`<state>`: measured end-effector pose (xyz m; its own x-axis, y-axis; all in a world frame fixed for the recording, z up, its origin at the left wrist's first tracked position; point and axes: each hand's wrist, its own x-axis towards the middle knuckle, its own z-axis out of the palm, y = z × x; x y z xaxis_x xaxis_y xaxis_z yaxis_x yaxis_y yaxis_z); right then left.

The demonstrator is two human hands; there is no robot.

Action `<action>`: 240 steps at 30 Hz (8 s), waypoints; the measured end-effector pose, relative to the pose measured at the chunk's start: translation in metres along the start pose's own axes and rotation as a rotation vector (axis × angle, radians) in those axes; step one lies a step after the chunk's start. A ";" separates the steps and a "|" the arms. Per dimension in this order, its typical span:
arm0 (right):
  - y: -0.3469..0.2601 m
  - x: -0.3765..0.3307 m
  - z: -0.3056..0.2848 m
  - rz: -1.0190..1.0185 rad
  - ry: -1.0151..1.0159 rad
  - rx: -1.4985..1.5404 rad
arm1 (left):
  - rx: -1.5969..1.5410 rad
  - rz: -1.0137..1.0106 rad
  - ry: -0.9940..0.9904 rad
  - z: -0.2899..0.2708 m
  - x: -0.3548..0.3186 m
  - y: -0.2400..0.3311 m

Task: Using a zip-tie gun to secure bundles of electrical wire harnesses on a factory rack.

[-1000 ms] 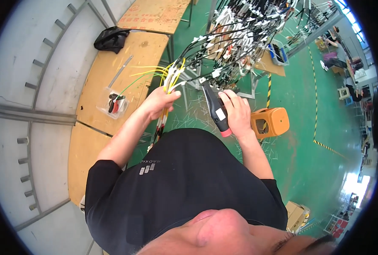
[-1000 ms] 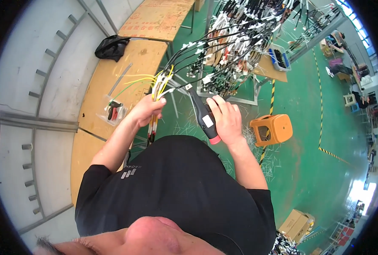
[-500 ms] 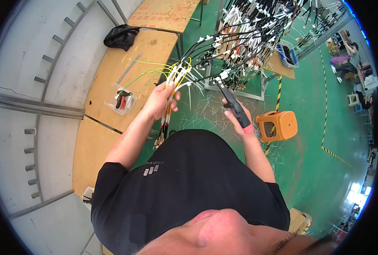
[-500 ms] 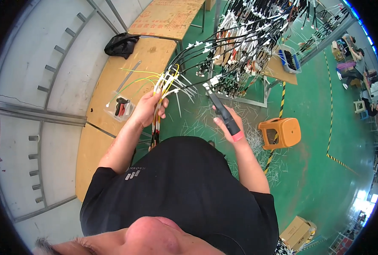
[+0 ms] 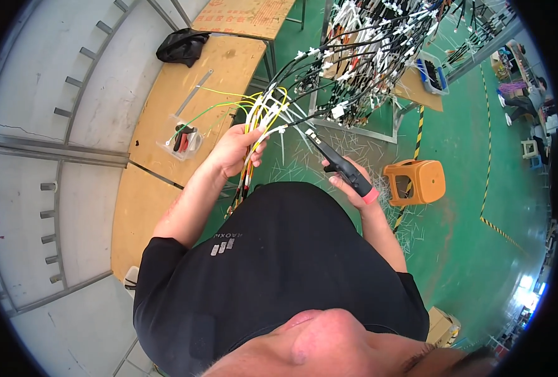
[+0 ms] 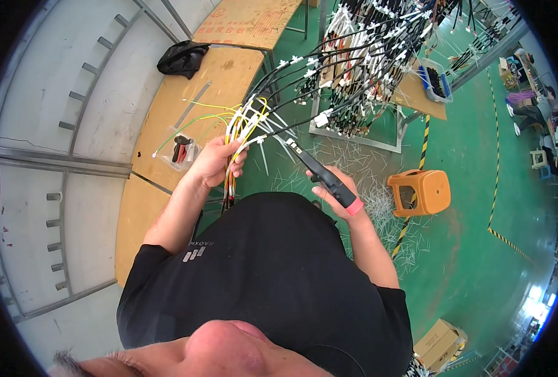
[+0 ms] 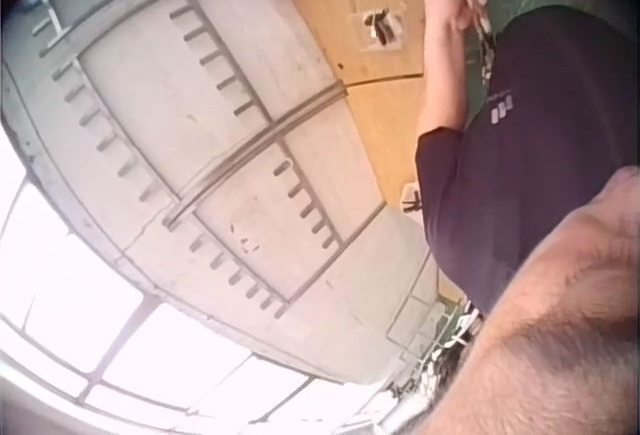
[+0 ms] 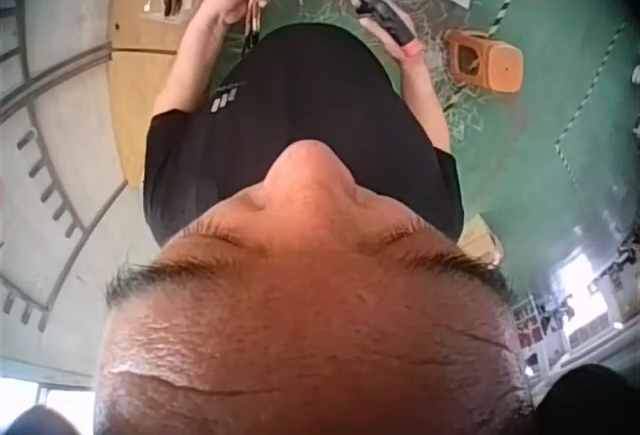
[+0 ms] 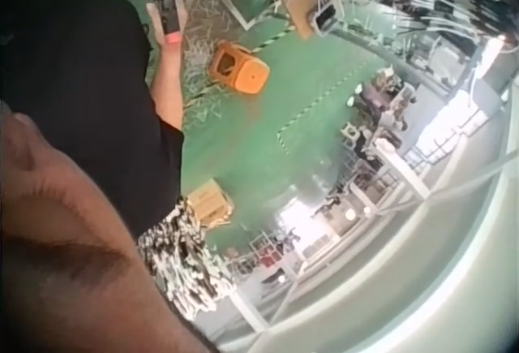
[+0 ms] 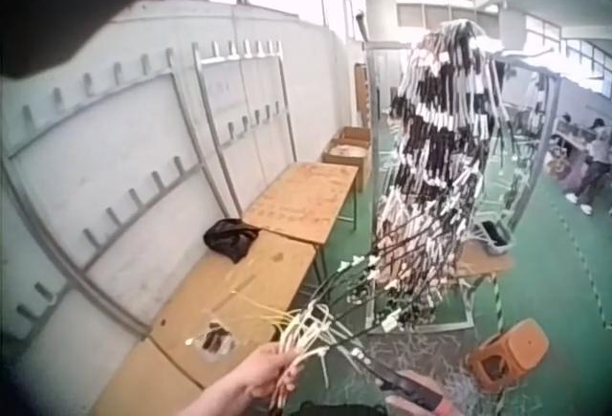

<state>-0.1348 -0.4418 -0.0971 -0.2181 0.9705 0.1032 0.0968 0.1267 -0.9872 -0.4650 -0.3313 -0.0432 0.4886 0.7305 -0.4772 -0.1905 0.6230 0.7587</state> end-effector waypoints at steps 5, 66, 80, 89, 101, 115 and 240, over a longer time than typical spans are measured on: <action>-0.011 0.006 0.007 -0.126 -0.068 -0.220 | -0.044 0.003 -0.004 0.006 -0.002 -0.001; -0.041 0.025 0.023 -0.001 -0.028 -0.020 | 0.267 0.261 0.188 -0.001 0.011 -0.007; -0.014 0.022 0.009 0.150 -0.159 -0.156 | 0.477 0.359 0.343 -0.007 0.011 -0.001; -0.037 0.020 0.008 0.054 -0.034 0.067 | 0.198 0.248 0.210 -0.007 -0.002 0.020; -0.017 0.027 0.033 -0.021 -0.040 0.199 | 0.160 0.159 0.168 0.005 0.000 0.011; -0.017 0.030 0.024 -0.100 -0.072 -0.069 | 0.108 0.124 0.209 0.017 0.003 0.001; -0.052 0.035 0.041 -0.200 -0.100 -0.464 | 0.724 0.445 0.257 0.010 -0.020 -0.013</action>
<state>-0.1874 -0.4229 -0.0471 -0.3662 0.8963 0.2502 0.4591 0.4079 -0.7892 -0.4635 -0.3566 -0.0387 0.2749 0.9573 -0.0894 0.3106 -0.0004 0.9505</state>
